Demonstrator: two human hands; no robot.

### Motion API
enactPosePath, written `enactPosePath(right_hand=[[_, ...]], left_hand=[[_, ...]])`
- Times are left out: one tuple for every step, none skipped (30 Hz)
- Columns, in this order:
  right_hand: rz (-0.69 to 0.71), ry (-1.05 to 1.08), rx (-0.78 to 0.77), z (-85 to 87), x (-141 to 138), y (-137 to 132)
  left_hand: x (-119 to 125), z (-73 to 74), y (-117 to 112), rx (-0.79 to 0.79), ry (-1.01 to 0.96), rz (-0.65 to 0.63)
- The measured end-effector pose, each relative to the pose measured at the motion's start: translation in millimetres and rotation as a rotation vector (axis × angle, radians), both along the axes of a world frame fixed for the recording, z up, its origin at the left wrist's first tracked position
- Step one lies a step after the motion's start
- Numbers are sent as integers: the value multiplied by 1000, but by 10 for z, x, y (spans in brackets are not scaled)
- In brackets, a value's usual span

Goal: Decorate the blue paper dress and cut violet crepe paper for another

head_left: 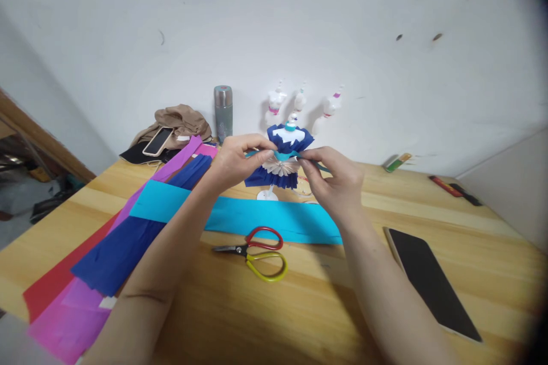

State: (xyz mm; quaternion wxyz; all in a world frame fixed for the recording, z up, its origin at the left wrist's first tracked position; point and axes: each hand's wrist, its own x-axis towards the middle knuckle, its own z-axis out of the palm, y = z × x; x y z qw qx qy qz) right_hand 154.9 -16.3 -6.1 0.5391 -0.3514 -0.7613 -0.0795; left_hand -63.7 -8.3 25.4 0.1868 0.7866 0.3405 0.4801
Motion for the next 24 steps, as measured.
enactPosePath(right_hand=[[-1,-14,-11,6,3,-1],[-3,-23,-22,11,4,-5],[-5,-25,-31,15,3,-9],[-6,-20,-38,17,1,-15],[-6,-11,-42,18,-3,-20],[-5,3,-46,17,-8,-24],[-3,20,-50,15,-15,-27],[2,40,-53,10,-21,-29],[9,62,-58,5,-28,-28],[19,82,-65,-2,-33,-27],[27,99,-75,-8,-38,-24],[32,111,-88,-14,-42,-21],[35,121,-102,-20,-45,-17],[33,127,-115,-25,-48,-14],[29,132,-125,-29,-49,-11],[25,135,-130,-32,-49,-9],[20,137,-130,-35,-48,-7],[13,134,-126,-38,-47,-5],[4,128,-120,-39,-45,-3],[-6,122,-110,-40,-43,-2],[-16,115,-100,-40,-42,-2],[-26,110,-92,-38,-41,-3],[-32,109,-82,-37,-40,-4],[-33,113,-70,-34,-41,-6]], left_hand=[[0,2,-3,-5,4,-6],[-1,4,-7,-10,11,-5],[-1,5,-10,-12,21,0],[-1,6,-13,-9,31,6],[-2,7,-16,0,38,10],[-3,7,-17,14,41,14],[-5,8,-19,26,44,15],[-7,9,-20,34,46,14],[-10,10,-20,35,48,10],[-13,13,-20,31,50,5],[-16,15,-19,24,50,1],[-18,17,-17,16,46,-5],[-19,18,-13,9,38,-12],[-18,17,-6,3,27,-16],[-17,13,2,-4,17,-18],[-14,7,11,-12,8,-15],[-10,-1,21,-19,4,-7],[-5,-12,31,-25,3,4],[0,-23,40,-27,1,15],[5,-35,48,-23,-2,22],[11,-46,53,-16,-7,22],[17,-56,57,-5,-15,18],[24,-66,58,4,-25,11],[32,-74,58,9,-36,6]])
